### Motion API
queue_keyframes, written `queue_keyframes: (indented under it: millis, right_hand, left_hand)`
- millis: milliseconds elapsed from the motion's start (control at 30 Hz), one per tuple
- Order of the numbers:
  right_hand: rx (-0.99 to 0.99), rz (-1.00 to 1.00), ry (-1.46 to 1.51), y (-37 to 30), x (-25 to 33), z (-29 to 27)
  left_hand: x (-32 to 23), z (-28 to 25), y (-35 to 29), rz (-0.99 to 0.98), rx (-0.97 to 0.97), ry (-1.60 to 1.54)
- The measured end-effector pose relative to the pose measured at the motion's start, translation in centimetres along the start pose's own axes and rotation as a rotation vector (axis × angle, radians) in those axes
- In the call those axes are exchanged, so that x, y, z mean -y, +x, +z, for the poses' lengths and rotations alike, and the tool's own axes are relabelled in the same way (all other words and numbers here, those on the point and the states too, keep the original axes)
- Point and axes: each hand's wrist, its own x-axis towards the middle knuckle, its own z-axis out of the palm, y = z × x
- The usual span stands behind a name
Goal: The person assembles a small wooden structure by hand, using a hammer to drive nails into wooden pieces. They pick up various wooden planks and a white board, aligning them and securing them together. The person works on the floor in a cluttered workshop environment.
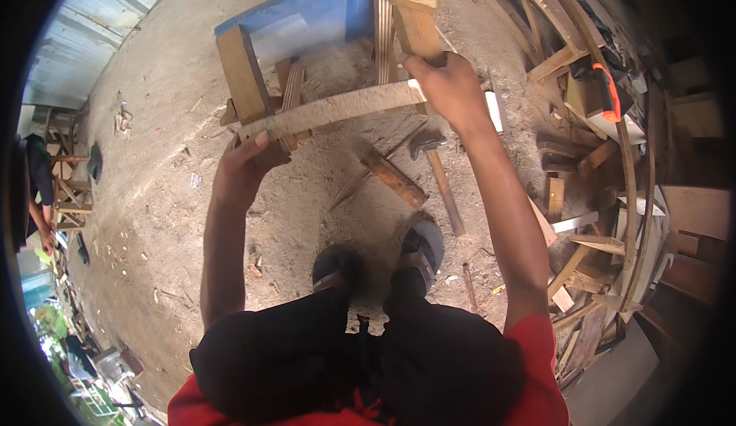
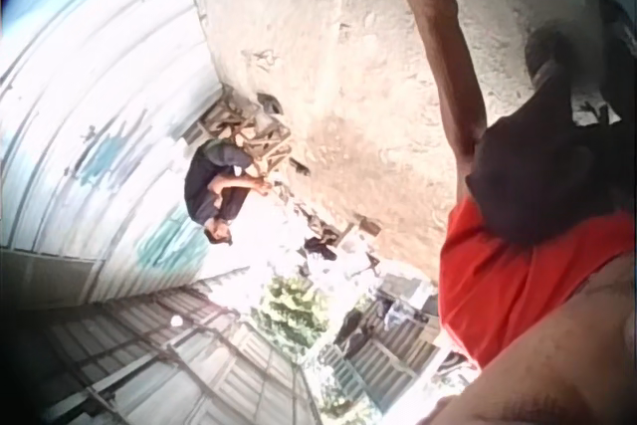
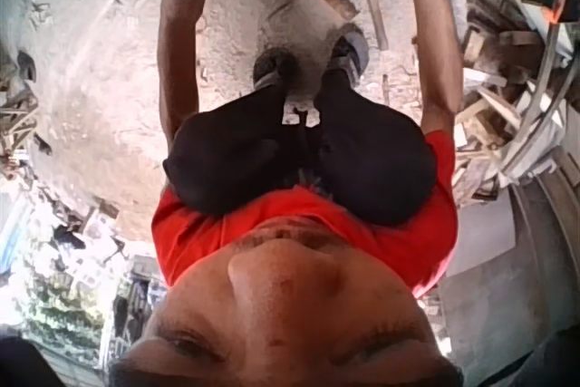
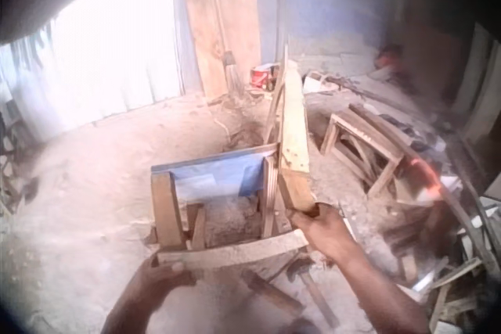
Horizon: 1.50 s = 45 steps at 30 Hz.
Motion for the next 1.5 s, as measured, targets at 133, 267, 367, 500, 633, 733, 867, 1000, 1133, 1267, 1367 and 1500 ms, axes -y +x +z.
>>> queue_keyframes:
  millis: [133, 267, 367, 500, 633, 733, 867, 1000, 1133, 1267, 1367, 1500]
  right_hand:
    - [0.004, 0.028, -0.23, 2.5, 1.9, -0.9]
    - [0.196, 0.033, -0.356, 4.0, 4.6, -1.0]
    - [0.151, 0.01, -0.366, 4.0, 5.2, -0.5]
    - [0.033, -0.157, -0.204, 4.4, 3.0, -1.1]
    - [-0.099, -0.76, -0.258, 0.6, 0.6, -2.4]
    - [0.01, -0.961, -0.468, -1.8, -0.2, -2.4]
    - [0.023, -0.886, -0.331, -1.2, -1.4, -2.6]
    - [0.101, -0.829, -0.294, -1.7, -0.3, -3.4]
    - [0.104, -0.797, -0.266, -0.9, 0.4, -3.9]
    - [0.061, -0.801, -0.245, -1.1, 0.2, -3.0]
    - [0.03, -0.816, -0.209, -1.4, -0.7, -2.5]
    - [-0.037, -0.807, -0.208, -1.4, -1.7, -2.1]
  left_hand:
    - [-3.4, 1.0, 2.6, -0.08, 0.055, -0.03]
    - [-5.1, -0.9, 3.8, -0.204, 0.075, 0.038]
    - [-6.0, -1.2, 3.9, -0.238, 0.077, 0.157]
    - [-5.6, -1.3, 3.9, -0.218, 0.083, 0.281]
    - [-4.9, -0.6, 3.5, -0.182, 0.046, 0.307]
    - [-4.7, -0.4, 3.0, -0.127, -0.033, 0.368]
    - [-5.1, -0.9, 2.0, -0.04, -0.101, 0.752]
    - [-6.1, -1.5, -0.2, 0.249, -0.203, 0.988]
    - [-5.4, -0.4, 1.0, 0.944, -0.134, 1.222]
    - [-3.8, -1.2, 2.5, 1.006, -0.171, 1.112]
    - [-2.9, -1.9, 2.9, 1.031, -0.179, 1.076]
    - [-2.8, -2.1, 2.7, 0.972, -0.189, 1.016]
